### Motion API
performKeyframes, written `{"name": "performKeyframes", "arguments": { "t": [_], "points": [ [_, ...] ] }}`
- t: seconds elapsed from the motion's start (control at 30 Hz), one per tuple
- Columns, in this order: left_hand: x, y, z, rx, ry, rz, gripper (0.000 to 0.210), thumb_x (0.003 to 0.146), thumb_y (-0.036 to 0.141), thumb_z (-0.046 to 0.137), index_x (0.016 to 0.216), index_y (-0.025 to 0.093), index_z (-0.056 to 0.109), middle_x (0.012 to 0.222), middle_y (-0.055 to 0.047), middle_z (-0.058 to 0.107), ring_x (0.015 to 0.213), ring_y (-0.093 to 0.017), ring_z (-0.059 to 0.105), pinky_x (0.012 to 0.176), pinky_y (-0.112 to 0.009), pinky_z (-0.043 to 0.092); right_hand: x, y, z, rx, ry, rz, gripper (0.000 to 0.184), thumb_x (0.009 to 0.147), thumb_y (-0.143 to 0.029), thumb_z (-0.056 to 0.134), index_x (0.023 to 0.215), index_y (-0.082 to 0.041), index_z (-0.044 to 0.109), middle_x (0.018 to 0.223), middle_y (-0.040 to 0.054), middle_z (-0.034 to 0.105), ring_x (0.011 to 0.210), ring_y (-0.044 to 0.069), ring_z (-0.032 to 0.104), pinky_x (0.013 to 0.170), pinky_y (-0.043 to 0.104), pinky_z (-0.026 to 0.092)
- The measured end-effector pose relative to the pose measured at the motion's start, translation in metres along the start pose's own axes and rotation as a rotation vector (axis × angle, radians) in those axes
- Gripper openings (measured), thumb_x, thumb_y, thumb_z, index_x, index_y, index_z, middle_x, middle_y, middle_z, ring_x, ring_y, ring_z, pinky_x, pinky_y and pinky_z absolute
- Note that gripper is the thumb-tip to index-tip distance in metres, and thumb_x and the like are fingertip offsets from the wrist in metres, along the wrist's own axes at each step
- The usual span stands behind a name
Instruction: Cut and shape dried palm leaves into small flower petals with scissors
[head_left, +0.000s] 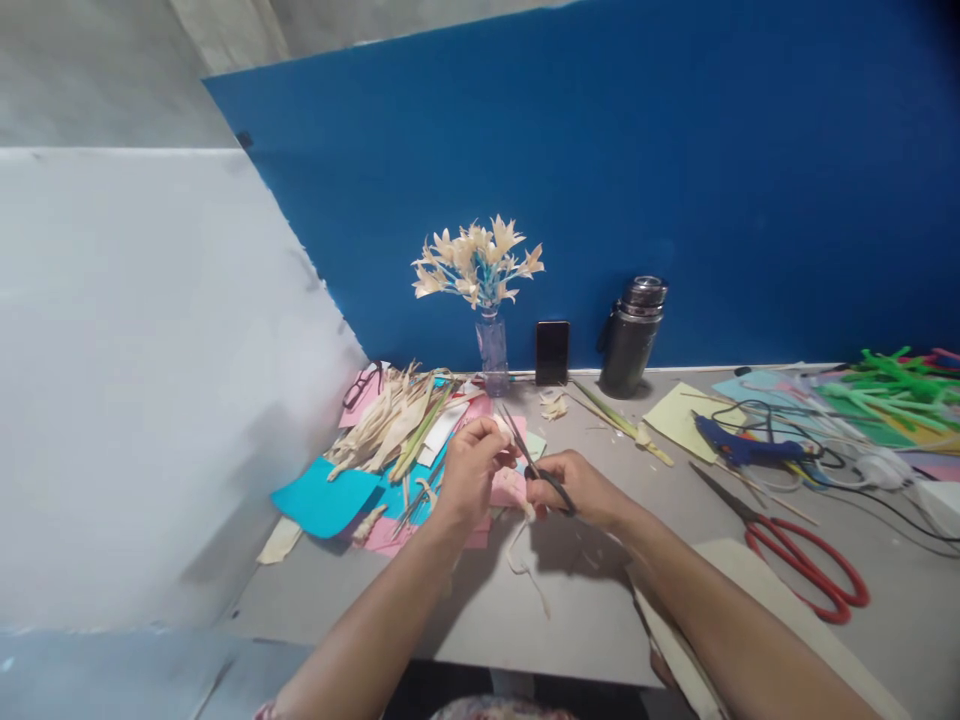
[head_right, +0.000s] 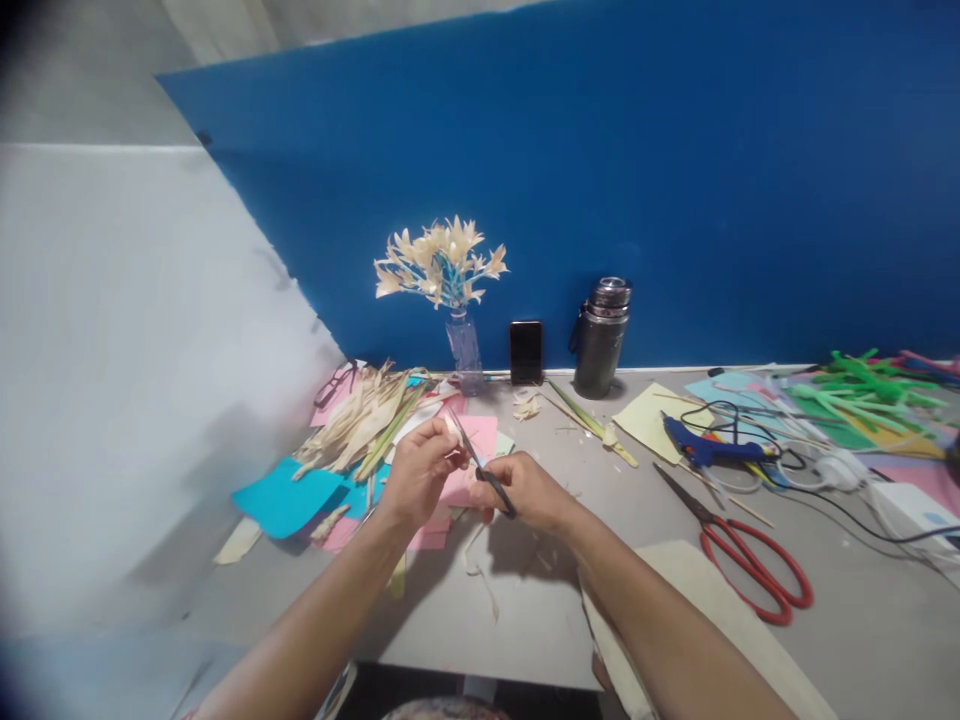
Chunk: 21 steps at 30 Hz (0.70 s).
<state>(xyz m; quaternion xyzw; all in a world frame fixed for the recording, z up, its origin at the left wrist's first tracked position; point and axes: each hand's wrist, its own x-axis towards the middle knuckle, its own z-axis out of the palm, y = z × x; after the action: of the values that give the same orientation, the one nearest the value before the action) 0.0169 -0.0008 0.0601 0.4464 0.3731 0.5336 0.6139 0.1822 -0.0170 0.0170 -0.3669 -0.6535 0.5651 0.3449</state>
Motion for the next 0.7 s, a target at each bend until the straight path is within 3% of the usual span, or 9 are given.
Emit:
{"name": "performKeyframes", "arguments": {
  "t": [0.3,0.7],
  "points": [
    [-0.0004,-0.0035,-0.0029,0.048,0.044,0.066,0.015,0.068,0.018,0.065,0.060,0.017,0.053,0.058,0.004,0.055,0.058,-0.011,0.054,0.062,-0.025,0.044,-0.0004,-0.0002,0.0036,0.021,-0.006,0.043,0.039,0.077,-0.047,0.068,0.060,-0.013,0.062,0.051,-0.0035,0.049,0.049,0.008,0.037,0.048,0.022,0.026],
    [0.0019,-0.0033,-0.0065,0.026,-0.006,0.080,0.011,0.067,0.015,0.063,0.060,0.017,0.054,0.059,0.002,0.056,0.058,-0.012,0.056,0.060,-0.027,0.046,0.0003,-0.0002,0.0029,0.089,-0.023,0.060,0.037,0.075,-0.043,0.072,0.056,-0.014,0.058,0.050,-0.0019,0.055,0.048,0.008,0.037,0.048,0.023,0.024]
  ]
}}
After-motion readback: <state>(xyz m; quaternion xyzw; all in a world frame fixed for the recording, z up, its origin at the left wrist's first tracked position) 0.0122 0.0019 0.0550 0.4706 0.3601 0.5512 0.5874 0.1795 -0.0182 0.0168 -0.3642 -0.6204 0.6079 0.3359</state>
